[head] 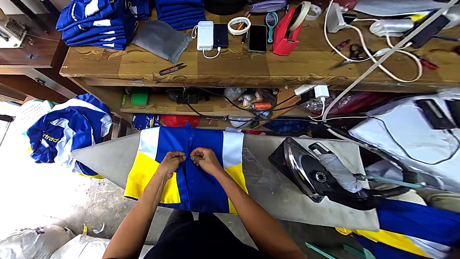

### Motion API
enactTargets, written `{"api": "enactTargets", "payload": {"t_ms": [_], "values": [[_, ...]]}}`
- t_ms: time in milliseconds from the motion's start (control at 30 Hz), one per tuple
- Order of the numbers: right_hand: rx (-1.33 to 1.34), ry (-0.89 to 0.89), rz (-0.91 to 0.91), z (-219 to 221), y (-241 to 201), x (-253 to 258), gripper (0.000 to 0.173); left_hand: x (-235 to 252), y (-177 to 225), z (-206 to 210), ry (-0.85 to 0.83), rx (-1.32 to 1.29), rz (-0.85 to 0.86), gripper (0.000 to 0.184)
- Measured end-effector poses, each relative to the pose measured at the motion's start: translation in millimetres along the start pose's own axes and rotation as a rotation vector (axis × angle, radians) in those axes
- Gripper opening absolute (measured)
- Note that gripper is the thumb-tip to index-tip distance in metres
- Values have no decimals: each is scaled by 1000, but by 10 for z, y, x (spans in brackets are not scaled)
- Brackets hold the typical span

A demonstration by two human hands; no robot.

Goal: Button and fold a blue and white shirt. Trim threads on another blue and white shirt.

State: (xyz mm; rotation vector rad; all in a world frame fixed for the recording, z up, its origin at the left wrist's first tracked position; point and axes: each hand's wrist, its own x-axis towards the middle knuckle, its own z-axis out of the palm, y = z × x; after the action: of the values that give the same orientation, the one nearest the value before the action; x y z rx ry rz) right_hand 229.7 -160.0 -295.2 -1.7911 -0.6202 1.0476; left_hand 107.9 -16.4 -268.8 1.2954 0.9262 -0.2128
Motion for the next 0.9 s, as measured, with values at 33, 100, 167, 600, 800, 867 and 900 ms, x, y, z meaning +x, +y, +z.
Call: {"api": "enactTargets", "payload": {"t_ms": [33,100,167,600,800,867,900], "values": [[46,1,6,1,7,2,14,0,-3,0,2,-14,2,11],[53,6,-2,6,19,6,13,2,-8,-8,4,-52,-1,11],[-64,6,-31,17,1,-6,15,-2,-3,-15,7,-90,-9,11],[151,31,13,43,32,2,10,-21,-23,35,33,-4,40,13],[187,29,31,42,45,5,9,-53,-70,48,44,61,162,18],[193,22,39,35,41,6,9,-69,-39,35,17,132,198,20],[197,21,43,37,37,6,9,-70,-34,32,20,200,236,19]]}}
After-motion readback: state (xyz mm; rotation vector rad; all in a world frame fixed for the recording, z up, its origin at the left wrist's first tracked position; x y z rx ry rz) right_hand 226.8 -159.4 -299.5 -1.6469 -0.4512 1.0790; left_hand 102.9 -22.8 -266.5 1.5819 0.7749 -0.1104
